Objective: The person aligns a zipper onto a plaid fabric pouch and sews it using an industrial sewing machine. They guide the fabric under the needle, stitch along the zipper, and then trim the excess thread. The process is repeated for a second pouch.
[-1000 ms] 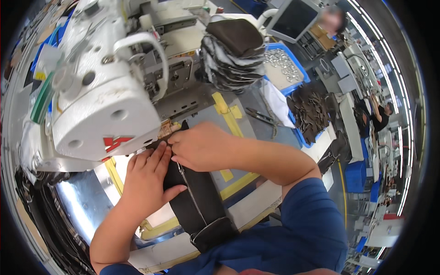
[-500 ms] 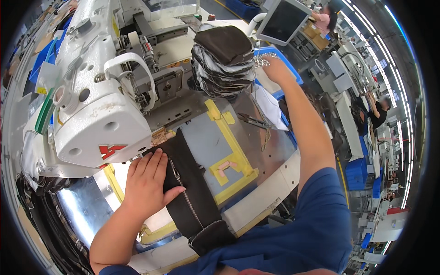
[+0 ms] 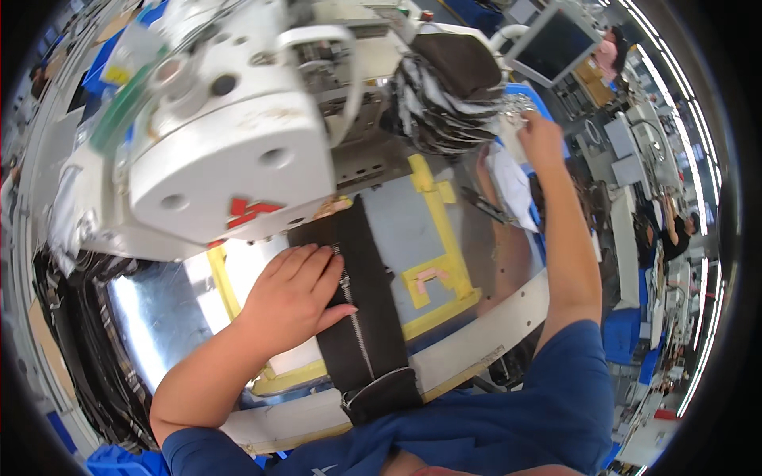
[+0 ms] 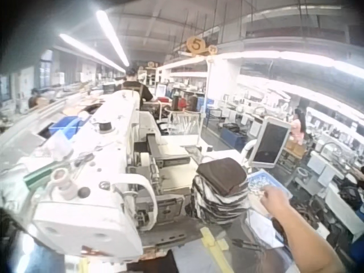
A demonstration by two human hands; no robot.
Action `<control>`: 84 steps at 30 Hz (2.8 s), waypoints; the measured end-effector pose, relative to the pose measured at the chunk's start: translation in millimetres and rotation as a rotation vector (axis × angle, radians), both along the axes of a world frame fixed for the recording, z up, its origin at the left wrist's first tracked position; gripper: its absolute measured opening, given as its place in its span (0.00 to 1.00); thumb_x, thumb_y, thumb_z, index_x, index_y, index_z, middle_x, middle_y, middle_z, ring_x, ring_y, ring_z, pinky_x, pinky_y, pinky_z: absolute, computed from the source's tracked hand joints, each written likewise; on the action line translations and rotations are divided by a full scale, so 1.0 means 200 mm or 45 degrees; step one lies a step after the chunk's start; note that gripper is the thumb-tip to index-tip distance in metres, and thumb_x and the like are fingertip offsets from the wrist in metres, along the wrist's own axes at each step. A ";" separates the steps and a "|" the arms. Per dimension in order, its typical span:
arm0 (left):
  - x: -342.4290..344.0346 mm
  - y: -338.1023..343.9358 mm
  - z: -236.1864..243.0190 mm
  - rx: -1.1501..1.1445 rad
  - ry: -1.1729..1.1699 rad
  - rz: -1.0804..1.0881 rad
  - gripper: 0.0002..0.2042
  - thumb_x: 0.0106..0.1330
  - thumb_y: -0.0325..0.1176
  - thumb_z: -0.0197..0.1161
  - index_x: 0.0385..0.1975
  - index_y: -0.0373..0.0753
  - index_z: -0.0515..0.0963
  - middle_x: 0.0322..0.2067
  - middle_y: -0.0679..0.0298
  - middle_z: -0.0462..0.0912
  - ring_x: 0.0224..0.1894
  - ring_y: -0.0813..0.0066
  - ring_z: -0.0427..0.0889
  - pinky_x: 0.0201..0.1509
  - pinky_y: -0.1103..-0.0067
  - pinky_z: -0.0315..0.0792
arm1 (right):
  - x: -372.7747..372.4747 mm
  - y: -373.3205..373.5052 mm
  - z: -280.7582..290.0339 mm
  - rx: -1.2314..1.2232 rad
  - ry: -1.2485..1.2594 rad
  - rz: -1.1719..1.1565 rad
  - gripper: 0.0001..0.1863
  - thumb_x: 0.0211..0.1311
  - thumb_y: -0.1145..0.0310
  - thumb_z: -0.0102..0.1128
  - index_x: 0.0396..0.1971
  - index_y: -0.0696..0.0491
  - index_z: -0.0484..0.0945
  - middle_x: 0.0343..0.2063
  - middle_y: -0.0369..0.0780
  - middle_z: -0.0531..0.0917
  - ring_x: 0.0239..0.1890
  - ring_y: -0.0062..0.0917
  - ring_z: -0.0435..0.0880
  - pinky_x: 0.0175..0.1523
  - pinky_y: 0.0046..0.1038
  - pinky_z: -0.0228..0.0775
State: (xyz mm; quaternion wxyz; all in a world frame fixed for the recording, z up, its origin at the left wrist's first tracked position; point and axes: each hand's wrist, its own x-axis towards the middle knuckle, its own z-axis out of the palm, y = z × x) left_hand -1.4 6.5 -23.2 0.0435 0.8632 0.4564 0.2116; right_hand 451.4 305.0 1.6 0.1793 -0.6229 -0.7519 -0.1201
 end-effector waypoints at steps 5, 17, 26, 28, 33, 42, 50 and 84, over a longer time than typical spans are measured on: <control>-0.01 -0.01 0.00 -0.027 0.010 0.022 0.32 0.63 0.54 0.75 0.58 0.33 0.82 0.56 0.51 0.84 0.61 0.51 0.82 0.67 0.61 0.77 | -0.57 -0.59 0.28 -0.401 0.803 0.308 0.09 0.64 0.76 0.71 0.43 0.57 0.91 0.32 0.42 0.90 0.32 0.22 0.88 0.42 0.26 0.81; -0.02 0.00 -0.02 -0.065 -0.089 0.061 0.35 0.64 0.55 0.73 0.63 0.34 0.79 0.61 0.49 0.82 0.65 0.48 0.81 0.69 0.60 0.75 | -1.21 -0.79 -0.03 -0.958 0.673 1.213 0.08 0.64 0.77 0.71 0.43 0.57 0.89 0.32 0.42 0.89 0.31 0.26 0.87 0.39 0.28 0.79; -0.02 -0.01 -0.02 -0.070 -0.014 0.167 0.39 0.63 0.60 0.72 0.65 0.34 0.78 0.61 0.51 0.81 0.63 0.51 0.80 0.69 0.60 0.71 | -1.23 -0.81 -0.11 -0.712 0.599 1.224 0.09 0.65 0.76 0.68 0.43 0.55 0.89 0.35 0.43 0.88 0.36 0.41 0.89 0.40 0.37 0.81; -0.02 -0.01 -0.02 -0.075 0.011 0.176 0.39 0.63 0.60 0.71 0.65 0.33 0.78 0.61 0.52 0.81 0.63 0.52 0.79 0.69 0.60 0.70 | -1.23 -0.82 -0.10 -0.620 0.585 1.301 0.08 0.65 0.75 0.68 0.43 0.55 0.89 0.36 0.43 0.88 0.36 0.41 0.89 0.41 0.38 0.82; -0.01 -0.02 -0.01 -0.113 0.022 0.173 0.40 0.63 0.61 0.71 0.64 0.31 0.79 0.61 0.54 0.79 0.62 0.54 0.76 0.69 0.60 0.68 | -1.23 -0.83 -0.09 -0.477 0.456 1.357 0.05 0.63 0.73 0.69 0.39 0.55 0.87 0.35 0.43 0.86 0.34 0.42 0.87 0.41 0.40 0.82; 0.01 -0.01 0.00 -0.114 0.102 0.193 0.43 0.61 0.61 0.72 0.67 0.32 0.77 0.70 0.56 0.76 0.60 0.58 0.74 0.62 0.65 0.68 | -1.32 -0.78 -0.08 -0.649 0.353 1.143 0.07 0.67 0.70 0.67 0.35 0.58 0.84 0.31 0.47 0.84 0.34 0.46 0.86 0.39 0.44 0.79; -0.01 0.01 0.02 -0.242 -0.031 0.224 0.42 0.56 0.59 0.76 0.66 0.35 0.79 0.70 0.56 0.77 0.54 0.57 0.77 0.59 0.65 0.72 | -1.26 -0.83 -0.08 -0.615 0.349 1.135 0.07 0.66 0.73 0.68 0.41 0.57 0.86 0.36 0.47 0.86 0.38 0.45 0.87 0.46 0.44 0.80; -0.10 0.07 0.01 -0.391 -0.515 0.161 0.34 0.57 0.48 0.78 0.59 0.29 0.83 0.59 0.42 0.84 0.58 0.44 0.86 0.63 0.62 0.80 | -1.28 -0.87 -0.05 -0.426 0.136 1.230 0.12 0.65 0.69 0.69 0.46 0.55 0.88 0.43 0.42 0.89 0.47 0.40 0.88 0.57 0.42 0.78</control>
